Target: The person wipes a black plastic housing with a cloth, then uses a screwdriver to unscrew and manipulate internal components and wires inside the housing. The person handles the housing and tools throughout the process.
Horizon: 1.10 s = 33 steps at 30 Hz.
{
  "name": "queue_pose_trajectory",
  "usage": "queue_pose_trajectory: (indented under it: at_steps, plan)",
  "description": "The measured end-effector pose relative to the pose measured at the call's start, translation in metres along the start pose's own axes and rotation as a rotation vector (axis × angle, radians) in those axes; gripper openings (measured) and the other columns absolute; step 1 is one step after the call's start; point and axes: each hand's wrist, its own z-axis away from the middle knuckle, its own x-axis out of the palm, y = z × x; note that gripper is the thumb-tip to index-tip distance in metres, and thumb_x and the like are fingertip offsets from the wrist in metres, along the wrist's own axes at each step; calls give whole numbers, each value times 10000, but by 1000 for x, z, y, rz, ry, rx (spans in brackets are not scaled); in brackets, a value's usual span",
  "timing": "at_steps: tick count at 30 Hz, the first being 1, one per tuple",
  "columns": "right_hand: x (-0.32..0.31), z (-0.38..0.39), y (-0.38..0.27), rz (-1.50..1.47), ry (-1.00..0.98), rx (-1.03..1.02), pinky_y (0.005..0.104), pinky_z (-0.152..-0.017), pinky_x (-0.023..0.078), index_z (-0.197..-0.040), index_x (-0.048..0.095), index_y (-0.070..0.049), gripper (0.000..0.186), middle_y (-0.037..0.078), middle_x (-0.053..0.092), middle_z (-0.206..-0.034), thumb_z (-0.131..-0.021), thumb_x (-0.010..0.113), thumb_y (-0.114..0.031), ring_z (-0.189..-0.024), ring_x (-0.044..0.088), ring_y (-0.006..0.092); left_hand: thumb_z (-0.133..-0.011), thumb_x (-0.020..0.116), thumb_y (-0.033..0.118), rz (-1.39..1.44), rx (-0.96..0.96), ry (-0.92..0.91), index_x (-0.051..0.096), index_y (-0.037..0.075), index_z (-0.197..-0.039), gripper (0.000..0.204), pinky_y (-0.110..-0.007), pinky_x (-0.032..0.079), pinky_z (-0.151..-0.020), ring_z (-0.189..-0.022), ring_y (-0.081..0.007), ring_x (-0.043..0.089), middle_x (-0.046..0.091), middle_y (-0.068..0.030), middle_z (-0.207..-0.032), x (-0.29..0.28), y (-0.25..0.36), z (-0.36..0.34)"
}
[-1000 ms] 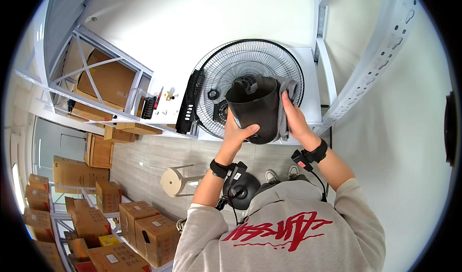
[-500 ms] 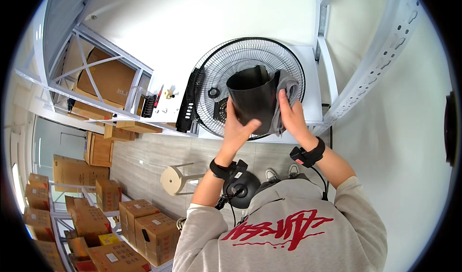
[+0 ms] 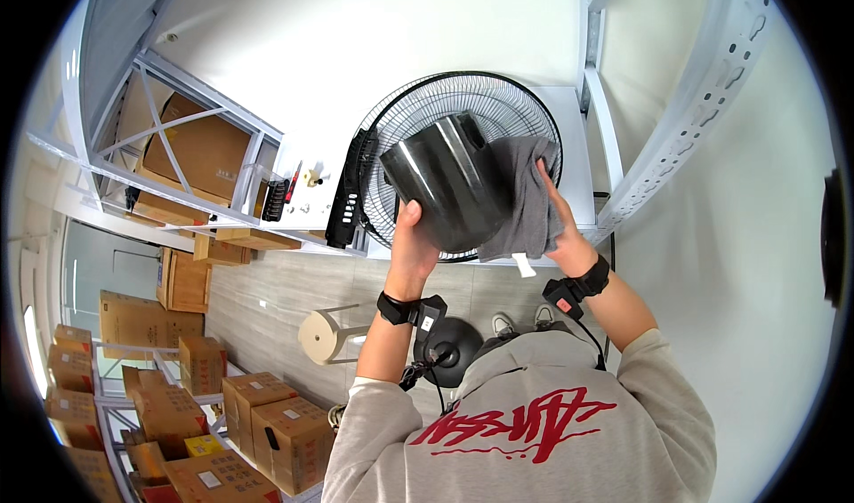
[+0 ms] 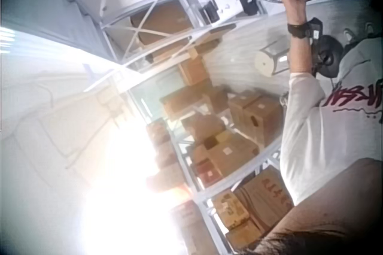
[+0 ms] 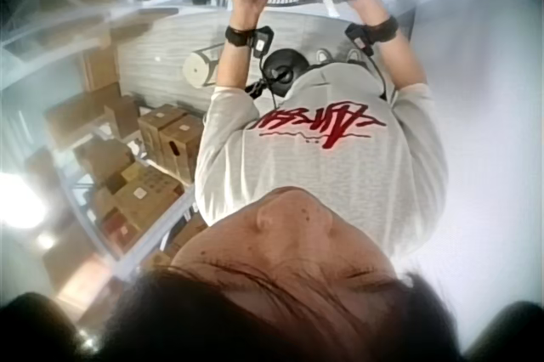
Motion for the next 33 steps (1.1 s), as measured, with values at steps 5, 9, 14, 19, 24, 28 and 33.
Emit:
queue_pose_trajectory:
  at_steps: [5,9,14,19,24,28,33]
  plan:
    - [-6,-13,12,130,123,-76,275,-921,467,-1262,578,13,546,61,646,-1172,-1011,502,-467,-1034,600,133,-954,622,296,-406,97,112,284,45,-1517,703,-376,373,-1066,-1313,-210,432,465,-86,-1422,-1,-5,-8]
    - [-16,-11,14,753,19,-113,293,-939,448,-1326,503,41,533,152,613,-1232,-1034,458,-403,-1093,584,175,-916,684,366,-544,246,9,83,46,-1564,940,-343,372,-1063,-1295,-215,435,417,-116,-1440,3,-5,-3]
    - [1,1,41,1038,-70,-729,364,-1108,324,-1453,355,48,539,213,494,-1412,-1025,459,-264,-1334,458,323,-766,834,272,-542,268,64,131,33,-1533,1067,-348,383,-1063,-1270,-226,450,415,-131,-1412,14,-7,-4]
    - [-6,-17,20,548,22,-161,310,-1061,367,-1443,378,45,595,151,517,-1398,-1016,513,-346,-1271,496,236,-749,817,250,-588,208,-45,268,25,-1481,943,-345,390,-1054,-1249,-215,463,462,-105,-1362,10,0,-2]
    - [-14,-11,13,534,-88,-304,277,-944,429,-1361,486,45,657,68,607,-1208,-1004,488,-505,-1092,552,146,-743,803,297,-305,46,-49,274,31,-1483,948,-346,384,-1061,-1255,-219,467,462,-99,-1377,13,-6,5]
    - [2,-6,17,921,-42,-329,368,-1071,367,-1425,398,35,606,207,432,-1408,-987,495,-373,-1308,427,314,-765,779,187,-404,135,43,254,27,-1492,911,-339,383,-1063,-1267,-212,455,447,-106,-1392,17,-10,-6]
    - [22,10,36,1449,-125,-942,473,-1148,293,-1490,319,-3,794,264,130,-1582,-783,678,-42,-1421,251,475,-813,759,109,-597,355,180,249,26,-1483,846,-324,402,-1052,-1258,-209,473,463,-126,-1386,10,-23,-14]
